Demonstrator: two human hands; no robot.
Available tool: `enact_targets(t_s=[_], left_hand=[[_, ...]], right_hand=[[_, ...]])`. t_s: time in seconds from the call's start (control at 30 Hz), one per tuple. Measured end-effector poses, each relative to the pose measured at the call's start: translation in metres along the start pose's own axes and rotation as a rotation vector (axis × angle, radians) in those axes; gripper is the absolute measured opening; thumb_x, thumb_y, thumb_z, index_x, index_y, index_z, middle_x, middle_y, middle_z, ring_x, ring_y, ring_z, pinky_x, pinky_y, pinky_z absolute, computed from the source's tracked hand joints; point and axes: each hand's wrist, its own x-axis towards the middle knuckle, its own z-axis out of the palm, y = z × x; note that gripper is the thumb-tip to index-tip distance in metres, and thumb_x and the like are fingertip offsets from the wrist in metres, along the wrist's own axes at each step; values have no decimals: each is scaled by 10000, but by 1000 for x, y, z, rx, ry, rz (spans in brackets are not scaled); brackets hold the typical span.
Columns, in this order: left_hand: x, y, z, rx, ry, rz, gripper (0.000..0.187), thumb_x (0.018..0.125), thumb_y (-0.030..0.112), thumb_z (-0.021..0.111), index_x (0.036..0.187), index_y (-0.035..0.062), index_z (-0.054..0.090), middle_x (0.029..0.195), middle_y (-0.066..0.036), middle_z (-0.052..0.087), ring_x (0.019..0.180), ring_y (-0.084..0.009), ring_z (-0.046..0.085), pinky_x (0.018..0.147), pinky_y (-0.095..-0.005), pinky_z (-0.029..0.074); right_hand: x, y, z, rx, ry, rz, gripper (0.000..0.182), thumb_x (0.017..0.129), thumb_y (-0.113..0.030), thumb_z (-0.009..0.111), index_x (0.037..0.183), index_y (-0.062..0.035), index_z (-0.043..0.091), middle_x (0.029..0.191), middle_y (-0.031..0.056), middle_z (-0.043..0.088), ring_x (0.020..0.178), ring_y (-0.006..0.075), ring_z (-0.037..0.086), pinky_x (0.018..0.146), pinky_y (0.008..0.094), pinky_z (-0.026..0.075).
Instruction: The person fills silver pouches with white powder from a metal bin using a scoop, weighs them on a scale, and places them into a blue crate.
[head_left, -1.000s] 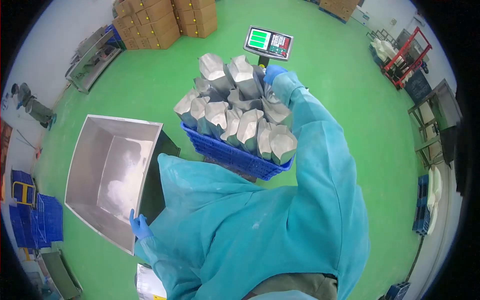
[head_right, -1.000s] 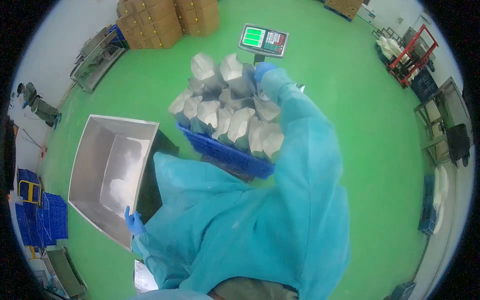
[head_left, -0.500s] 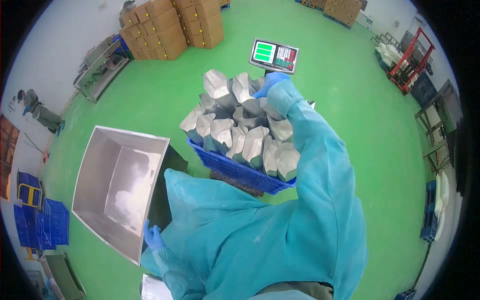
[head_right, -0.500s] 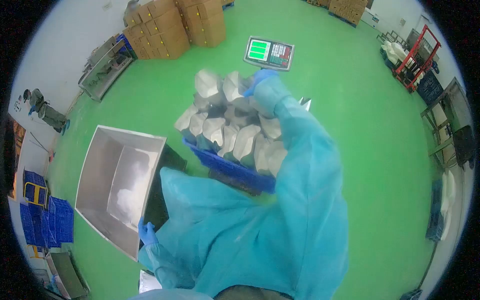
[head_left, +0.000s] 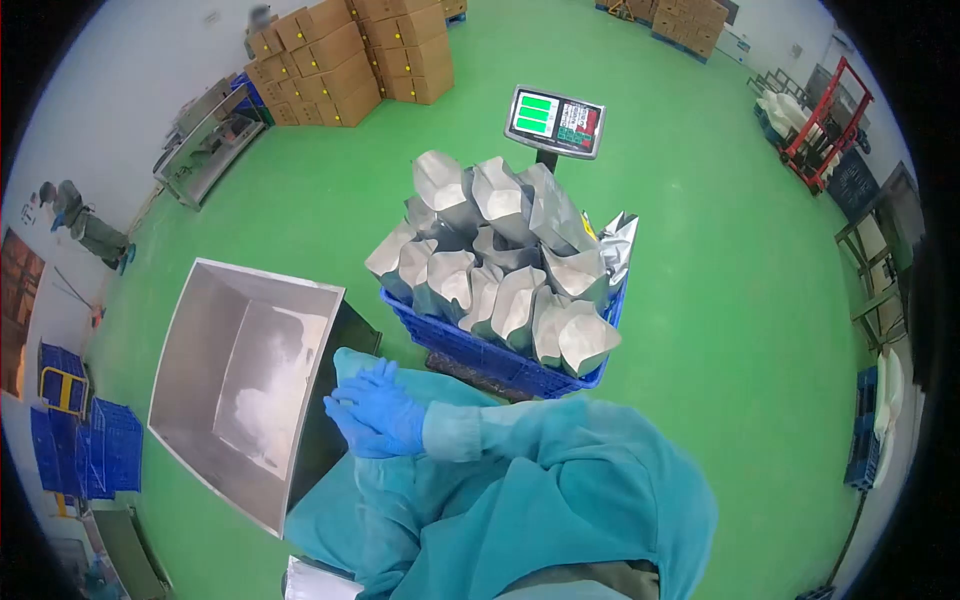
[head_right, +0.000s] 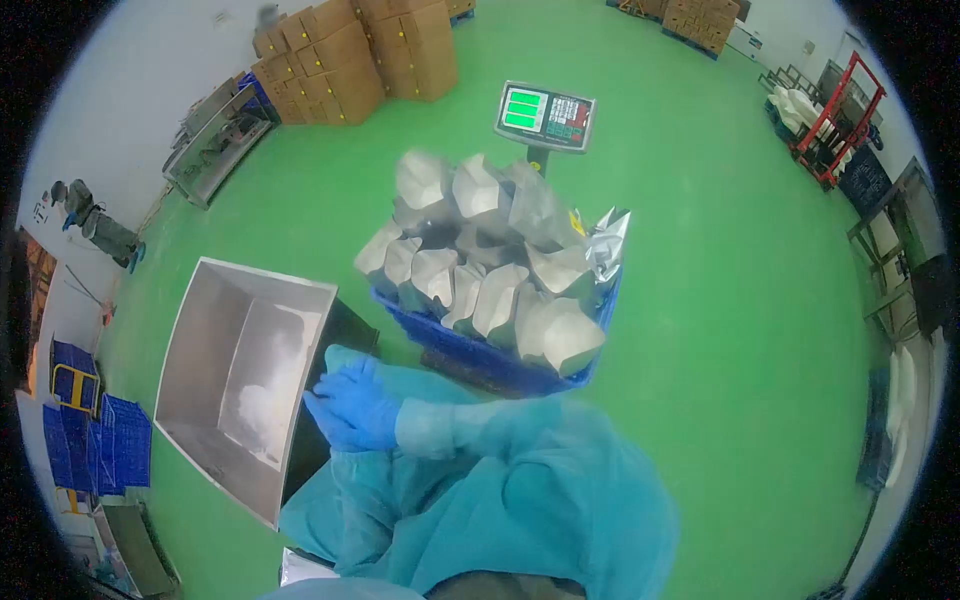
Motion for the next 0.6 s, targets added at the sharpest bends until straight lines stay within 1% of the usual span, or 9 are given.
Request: enact_targets(t_s=[0.07,0.1,0.17,0.27,0.33,0.43,0.5,0.53,0.6], left_hand=[[1,15,4,-142,151,-21,688,932,556,302,1335,3,377,1323,-185,429,1184,-284,456,984,-408,371],[-5,24,1,58,73,-17,675,935,542,315,1331,0,383,1307,-191,448,1169,-280,476,966,-400,391],[-40,46,-22,460,-66,-35,650,940,515,339,1323,-6,395,1275,-201,486,1139,-272,514,929,-386,432],[-67,80,-57,711,33,25,592,947,460,366,1298,-11,430,1181,-197,562,1008,-246,596,825,-336,492],[-80,92,-73,688,206,100,547,948,416,390,1281,-15,452,1111,-187,603,892,-220,633,734,-296,513],[-89,96,-106,671,326,115,535,945,411,407,1278,-5,456,1097,-173,602,842,-205,615,707,-291,496],[-89,93,-109,626,372,100,525,937,407,430,1275,7,459,1077,-160,604,819,-198,604,690,-287,483],[-87,89,-109,630,348,93,520,934,402,438,1274,9,459,1076,-158,604,823,-200,607,694,-287,486],[-81,79,-109,639,299,94,512,928,392,455,1272,12,458,1074,-153,605,830,-203,612,704,-287,492]], right_hand=[[-1,4,39,-102,126,-185,456,803,-332,555,1133,-17,559,1149,174,535,1109,354,476,936,511,364],[-4,17,59,-33,109,-146,441,820,-323,561,1128,-9,558,1167,209,499,1171,358,416,972,491,341],[-8,22,45,148,-28,40,432,828,-307,570,1164,-39,525,1191,184,506,1139,349,463,981,458,363],[-6,51,-13,319,-72,198,378,814,-257,610,1121,-46,545,1108,161,563,1021,337,548,917,399,436],[2,59,-73,159,118,384,286,824,-228,600,1041,-43,597,966,153,606,943,307,583,865,372,452],[9,122,-169,-202,340,343,197,833,-197,584,987,-93,650,1001,129,635,912,285,612,792,347,481],[24,160,-230,-459,273,626,184,819,-211,581,921,-82,664,922,146,653,833,342,633,730,378,503],[26,196,-250,-681,184,678,189,816,-221,580,886,-66,665,896,154,654,812,358,635,714,387,506],[25,287,-262,-887,-165,753,202,825,-218,561,932,-69,645,891,137,646,783,322,626,691,369,504]])
